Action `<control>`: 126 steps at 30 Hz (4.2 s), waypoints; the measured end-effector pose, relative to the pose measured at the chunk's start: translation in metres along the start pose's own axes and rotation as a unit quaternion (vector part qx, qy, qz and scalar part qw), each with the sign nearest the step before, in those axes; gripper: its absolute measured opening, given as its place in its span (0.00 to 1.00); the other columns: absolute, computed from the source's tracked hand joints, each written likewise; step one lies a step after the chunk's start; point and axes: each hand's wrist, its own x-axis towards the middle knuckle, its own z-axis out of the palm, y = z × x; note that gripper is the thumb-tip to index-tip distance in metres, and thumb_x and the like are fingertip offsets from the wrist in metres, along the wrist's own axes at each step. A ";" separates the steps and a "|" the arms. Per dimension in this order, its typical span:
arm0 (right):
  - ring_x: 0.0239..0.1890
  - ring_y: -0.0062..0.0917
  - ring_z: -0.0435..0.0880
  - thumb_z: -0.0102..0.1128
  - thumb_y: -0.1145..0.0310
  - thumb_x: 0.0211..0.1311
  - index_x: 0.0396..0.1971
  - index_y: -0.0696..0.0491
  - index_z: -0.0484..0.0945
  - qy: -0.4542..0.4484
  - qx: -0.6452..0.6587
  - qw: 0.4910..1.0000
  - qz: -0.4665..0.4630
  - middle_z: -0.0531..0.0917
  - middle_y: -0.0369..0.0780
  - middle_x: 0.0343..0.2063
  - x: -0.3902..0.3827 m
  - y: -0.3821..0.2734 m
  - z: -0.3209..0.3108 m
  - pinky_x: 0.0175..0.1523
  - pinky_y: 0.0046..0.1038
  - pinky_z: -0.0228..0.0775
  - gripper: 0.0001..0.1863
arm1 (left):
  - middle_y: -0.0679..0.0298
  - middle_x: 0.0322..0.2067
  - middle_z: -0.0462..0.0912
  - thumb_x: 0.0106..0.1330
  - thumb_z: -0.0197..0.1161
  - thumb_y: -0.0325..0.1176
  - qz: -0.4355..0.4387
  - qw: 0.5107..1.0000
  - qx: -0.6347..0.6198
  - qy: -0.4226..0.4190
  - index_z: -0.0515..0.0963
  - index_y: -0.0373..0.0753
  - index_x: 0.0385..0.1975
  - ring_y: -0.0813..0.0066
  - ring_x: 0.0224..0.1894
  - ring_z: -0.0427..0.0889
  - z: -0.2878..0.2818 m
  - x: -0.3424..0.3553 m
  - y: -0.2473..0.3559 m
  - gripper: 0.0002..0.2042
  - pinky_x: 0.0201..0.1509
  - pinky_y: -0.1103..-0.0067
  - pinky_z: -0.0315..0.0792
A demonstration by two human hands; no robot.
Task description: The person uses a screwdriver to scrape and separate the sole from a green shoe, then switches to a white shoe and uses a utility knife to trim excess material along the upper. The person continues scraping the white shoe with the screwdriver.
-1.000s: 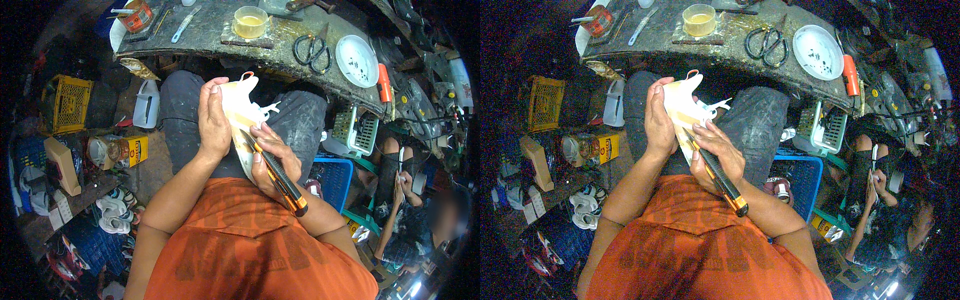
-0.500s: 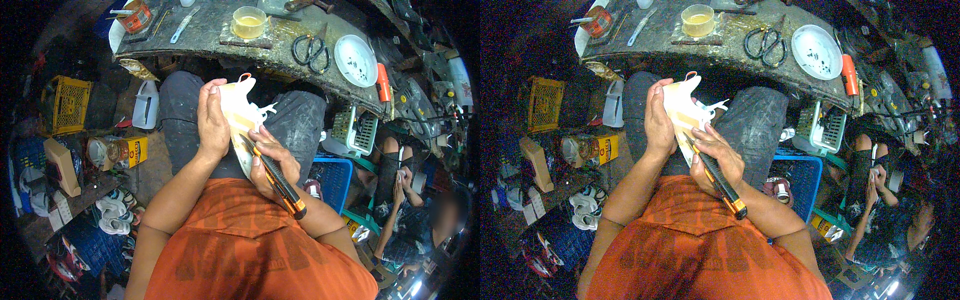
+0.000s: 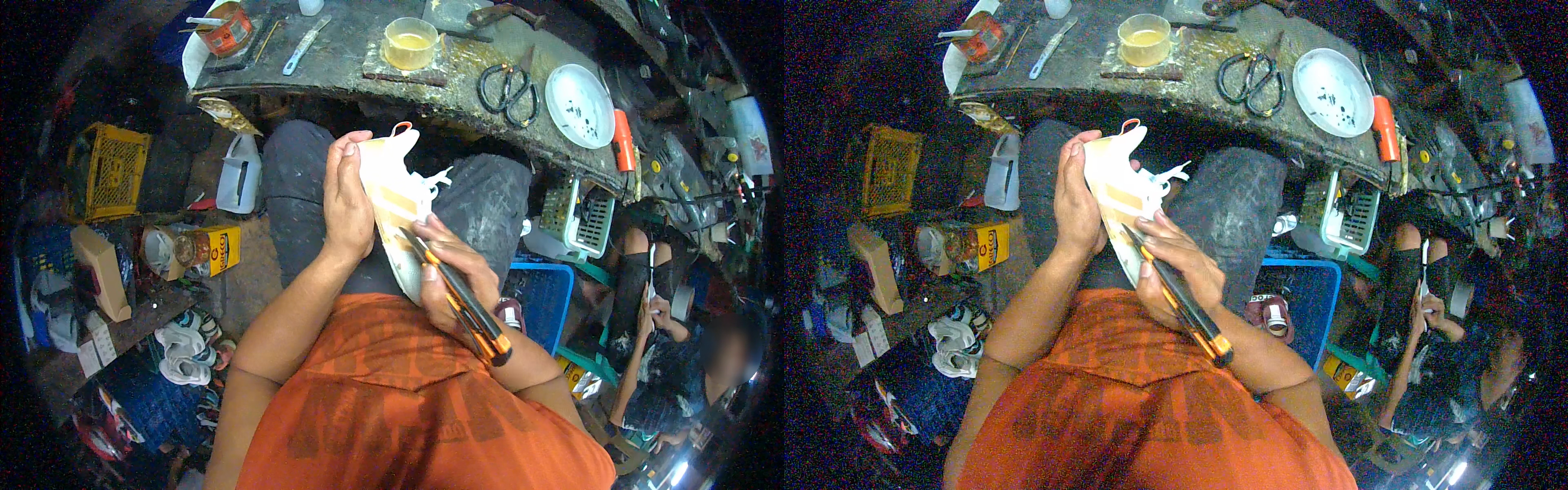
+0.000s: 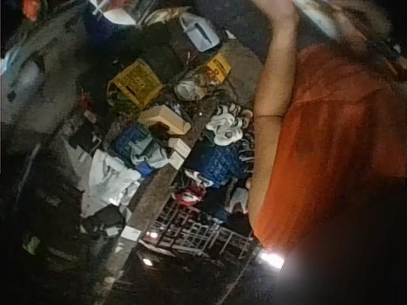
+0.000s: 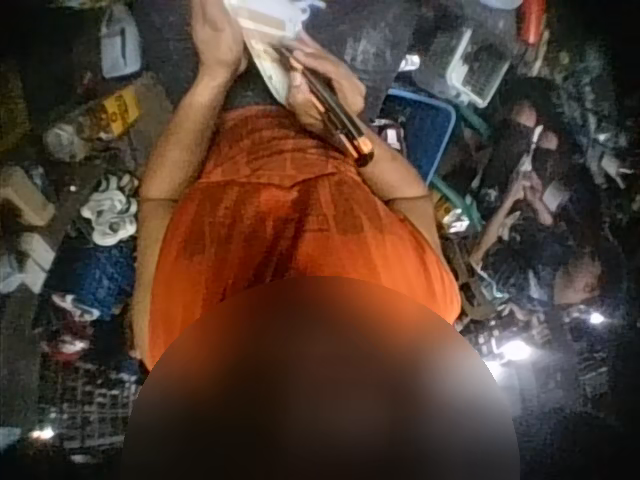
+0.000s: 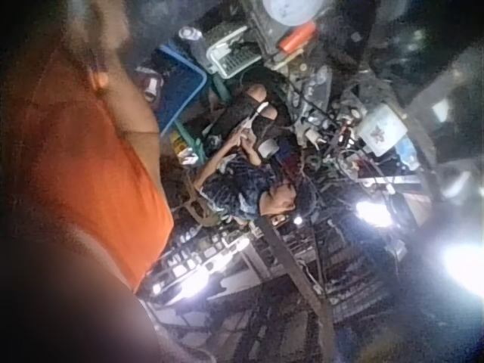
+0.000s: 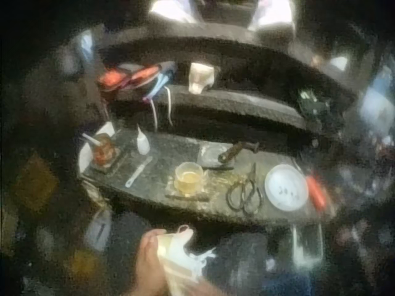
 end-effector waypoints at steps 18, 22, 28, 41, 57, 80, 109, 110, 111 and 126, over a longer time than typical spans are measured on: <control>0.50 0.50 0.89 0.58 0.80 0.63 0.50 0.64 0.74 0.039 0.069 0.996 -0.045 0.85 0.62 0.44 0.033 -0.021 -0.008 0.56 0.45 0.83 0.16 | 0.48 0.54 0.81 0.67 0.56 0.29 0.128 0.978 -0.008 -0.163 0.73 0.28 0.56 0.64 0.57 0.81 -0.002 -0.026 0.040 0.19 0.66 0.69 0.72; 0.50 0.50 0.89 0.58 0.81 0.61 0.50 0.65 0.74 0.025 0.077 0.995 -0.062 0.85 0.63 0.44 0.034 -0.024 -0.009 0.55 0.45 0.83 0.16 | 0.47 0.55 0.81 0.67 0.57 0.29 0.124 0.977 -0.016 -0.173 0.73 0.28 0.56 0.64 0.59 0.81 -0.003 -0.028 0.044 0.19 0.67 0.69 0.72; 0.50 0.50 0.89 0.59 0.82 0.60 0.51 0.65 0.74 0.023 0.047 0.995 -0.082 0.86 0.62 0.44 0.040 -0.031 -0.011 0.54 0.45 0.84 0.18 | 0.50 0.58 0.79 0.69 0.55 0.34 0.108 0.973 -0.068 -0.190 0.70 0.28 0.63 0.63 0.62 0.77 0.004 -0.034 0.045 0.24 0.70 0.69 0.67; 0.52 0.46 0.89 0.61 0.80 0.63 0.53 0.60 0.76 0.015 0.011 1.000 -0.024 0.86 0.58 0.48 0.048 -0.059 -0.035 0.57 0.40 0.83 0.18 | 0.49 0.67 0.68 0.58 0.77 0.30 0.152 0.941 0.003 -0.302 0.63 0.27 0.70 0.61 0.71 0.69 0.006 -0.046 0.057 0.40 0.75 0.67 0.61; 0.50 0.43 0.90 0.64 0.83 0.58 0.47 0.64 0.79 0.019 -0.017 1.000 -0.005 0.88 0.56 0.45 0.047 -0.058 -0.031 0.57 0.37 0.83 0.15 | 0.48 0.66 0.69 0.71 0.65 0.41 0.110 0.948 -0.035 -0.298 0.64 0.27 0.68 0.59 0.70 0.68 0.005 -0.050 0.048 0.33 0.76 0.65 0.60; 0.48 0.46 0.91 0.66 0.83 0.52 0.45 0.64 0.80 0.010 -0.060 0.996 -0.063 0.88 0.58 0.42 0.049 -0.048 -0.025 0.54 0.39 0.85 0.17 | 0.48 0.64 0.70 0.71 0.64 0.37 0.122 0.952 -0.016 -0.280 0.65 0.26 0.67 0.59 0.69 0.70 0.003 -0.049 0.049 0.30 0.74 0.65 0.63; 0.49 0.49 0.90 0.64 0.86 0.49 0.43 0.64 0.77 0.018 -0.046 0.995 -0.089 0.88 0.56 0.38 0.046 -0.030 -0.024 0.52 0.41 0.86 0.18 | 0.45 0.65 0.72 0.71 0.64 0.36 0.102 0.963 -0.012 -0.251 0.65 0.25 0.67 0.58 0.69 0.72 0.007 -0.043 0.045 0.30 0.75 0.65 0.62; 0.48 0.49 0.90 0.64 0.86 0.49 0.43 0.64 0.77 0.019 -0.046 0.995 -0.089 0.88 0.56 0.38 0.047 -0.030 -0.024 0.52 0.41 0.86 0.18 | 0.45 0.65 0.72 0.71 0.64 0.36 0.103 0.962 -0.010 -0.251 0.65 0.25 0.67 0.58 0.69 0.72 0.007 -0.043 0.045 0.30 0.75 0.65 0.62; 0.48 0.49 0.90 0.64 0.86 0.49 0.44 0.64 0.77 0.019 -0.046 0.995 -0.090 0.88 0.56 0.38 0.047 -0.030 -0.024 0.52 0.41 0.86 0.18 | 0.45 0.65 0.72 0.71 0.64 0.35 0.102 0.963 -0.012 -0.249 0.65 0.25 0.67 0.58 0.69 0.72 0.008 -0.042 0.045 0.30 0.75 0.65 0.62; 0.49 0.47 0.90 0.66 0.82 0.54 0.44 0.64 0.80 0.045 -0.033 0.997 -0.056 0.88 0.58 0.42 0.041 -0.025 -0.019 0.54 0.41 0.85 0.15 | 0.46 0.64 0.74 0.72 0.66 0.37 0.109 0.966 -0.026 -0.235 0.66 0.26 0.67 0.59 0.69 0.72 0.007 -0.038 0.042 0.30 0.75 0.65 0.62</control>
